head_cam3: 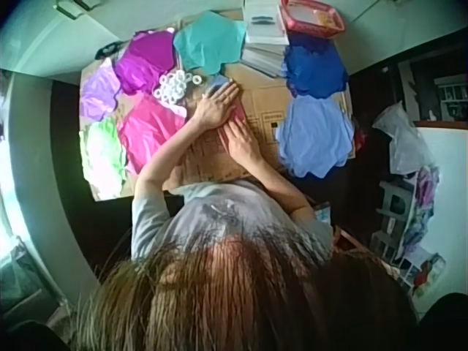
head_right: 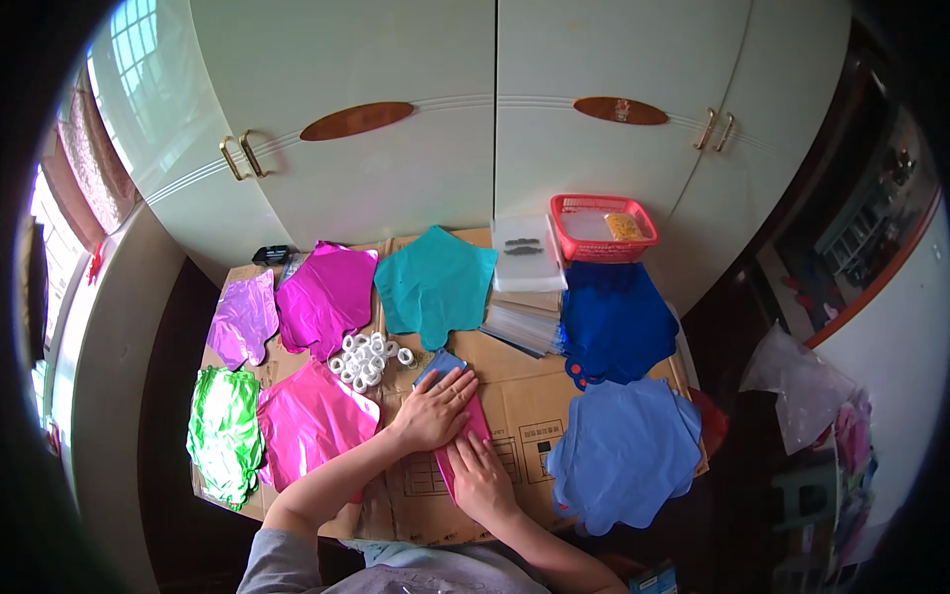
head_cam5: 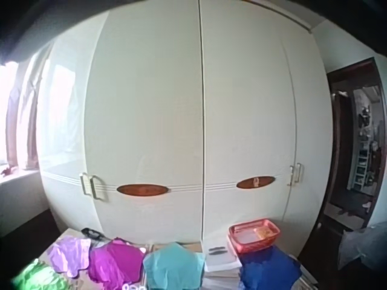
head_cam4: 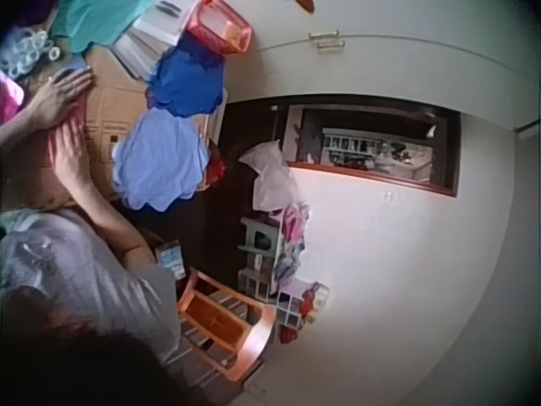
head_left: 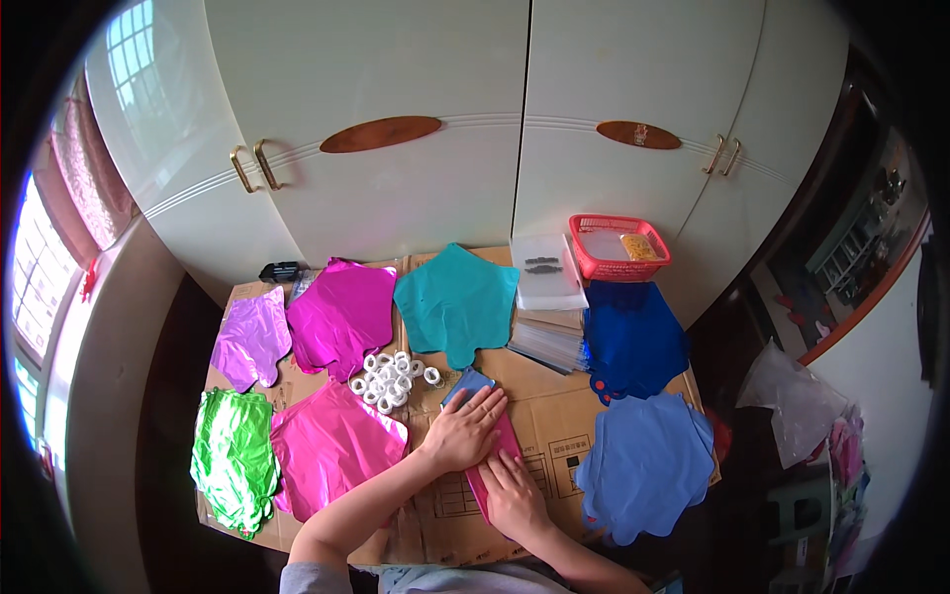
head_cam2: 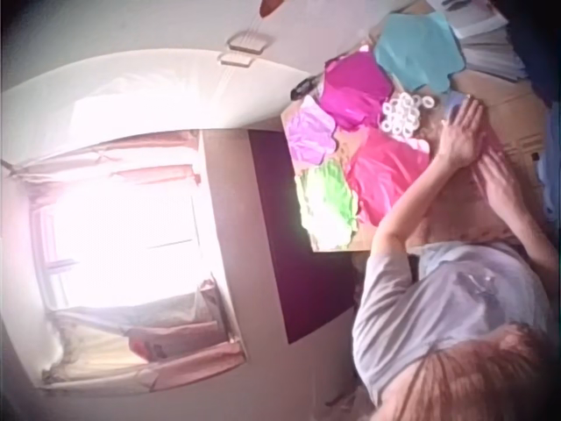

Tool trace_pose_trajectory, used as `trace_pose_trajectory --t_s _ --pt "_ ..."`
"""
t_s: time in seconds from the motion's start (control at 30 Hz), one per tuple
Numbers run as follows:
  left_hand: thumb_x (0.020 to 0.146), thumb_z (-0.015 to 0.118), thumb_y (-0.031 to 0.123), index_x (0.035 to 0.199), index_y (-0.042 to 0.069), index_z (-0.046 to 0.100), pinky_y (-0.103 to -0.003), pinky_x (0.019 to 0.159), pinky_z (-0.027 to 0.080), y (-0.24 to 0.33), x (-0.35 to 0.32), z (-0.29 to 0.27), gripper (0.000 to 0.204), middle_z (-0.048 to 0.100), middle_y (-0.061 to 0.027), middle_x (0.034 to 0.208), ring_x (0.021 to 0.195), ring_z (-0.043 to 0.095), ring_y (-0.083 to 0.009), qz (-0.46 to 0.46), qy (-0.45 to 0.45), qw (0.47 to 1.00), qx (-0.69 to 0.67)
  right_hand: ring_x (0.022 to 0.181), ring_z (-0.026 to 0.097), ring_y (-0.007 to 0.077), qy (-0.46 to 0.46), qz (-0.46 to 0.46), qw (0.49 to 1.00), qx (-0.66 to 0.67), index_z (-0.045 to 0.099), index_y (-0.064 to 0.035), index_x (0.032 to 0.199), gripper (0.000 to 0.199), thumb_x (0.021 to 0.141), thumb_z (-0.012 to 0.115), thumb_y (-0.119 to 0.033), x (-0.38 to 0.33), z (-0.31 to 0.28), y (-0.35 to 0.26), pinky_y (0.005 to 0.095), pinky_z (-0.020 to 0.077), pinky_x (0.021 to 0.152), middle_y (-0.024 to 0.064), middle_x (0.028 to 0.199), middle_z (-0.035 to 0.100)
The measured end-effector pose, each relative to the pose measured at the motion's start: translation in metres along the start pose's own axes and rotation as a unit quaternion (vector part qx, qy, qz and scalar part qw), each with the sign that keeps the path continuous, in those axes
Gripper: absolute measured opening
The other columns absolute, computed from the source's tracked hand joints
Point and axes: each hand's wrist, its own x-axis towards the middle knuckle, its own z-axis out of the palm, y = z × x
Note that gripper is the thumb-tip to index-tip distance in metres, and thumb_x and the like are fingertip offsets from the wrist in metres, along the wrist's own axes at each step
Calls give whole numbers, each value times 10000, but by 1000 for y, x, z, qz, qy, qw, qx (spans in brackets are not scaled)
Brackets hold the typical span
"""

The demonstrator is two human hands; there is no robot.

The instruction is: The recorder is folding colorful plastic sheets and placing them into clear plastic sleeves with cardboard inserts.

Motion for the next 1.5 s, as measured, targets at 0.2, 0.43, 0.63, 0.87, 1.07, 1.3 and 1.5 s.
trace_pose_trajectory --t_s 0.2,0.43,0.63,0.87,1.07,1.3,1.5 --pt "940 406 349 1405 61 382 -462 1134 156 3 -1 0 548 365 -70 1472 1389 282 -218 -17 3 1000 22 1237 463 318 -22 -28 999 -17 541 23 1219 410 855 527 -165 -12 -6 8 449 321 1077 197 1272 522" --pt "864 472 328 1406 60 380 -475 1141 134 1 -3 1 612 371 -73 1469 1400 259 -232 -14 3 1000 27 1199 524 279 -64 -69 996 0 602 0 1147 354 878 558 -226 -26 -34 18 517 286 1078 176 1229 581" --pt "856 480 332 1404 60 384 -484 1141 134 1 -3 4 619 374 -75 1467 1397 268 -237 -13 11 1000 20 1000 610 175 -31 -51 995 86 708 -142 989 177 835 656 -211 23 -48 73 493 368 999 3 1009 689" --pt "875 454 317 1400 67 393 -492 1137 133 2 -2 1 585 405 -85 1445 1387 291 -248 -13 23 1000 13 984 554 232 47 -39 994 89 742 -159 926 224 721 743 -250 69 -5 104 384 433 885 11 1045 652" --pt "865 463 335 1410 68 379 -505 1135 128 0 -5 5 612 388 -88 1456 1392 282 -258 -16 18 1000 15 1220 440 309 -46 -32 997 47 731 -226 1018 361 684 766 -357 39 -24 95 437 387 1010 51 1317 531" --pt "854 481 357 1425 67 347 -529 1130 142 1 -3 5 655 340 -67 1487 1409 239 -242 -19 -12 999 42 1333 337 338 -154 -65 985 -38 679 -288 1121 478 683 722 -476 6 -59 78 568 289 1057 37 1391 473" --pt "850 483 346 1423 66 352 -527 1132 137 2 -4 3 651 344 -67 1485 1409 241 -241 -23 -13 999 45 1365 318 276 -220 -118 968 -25 649 -179 1153 539 681 740 -423 -3 -75 66 500 281 1093 21 1405 454"
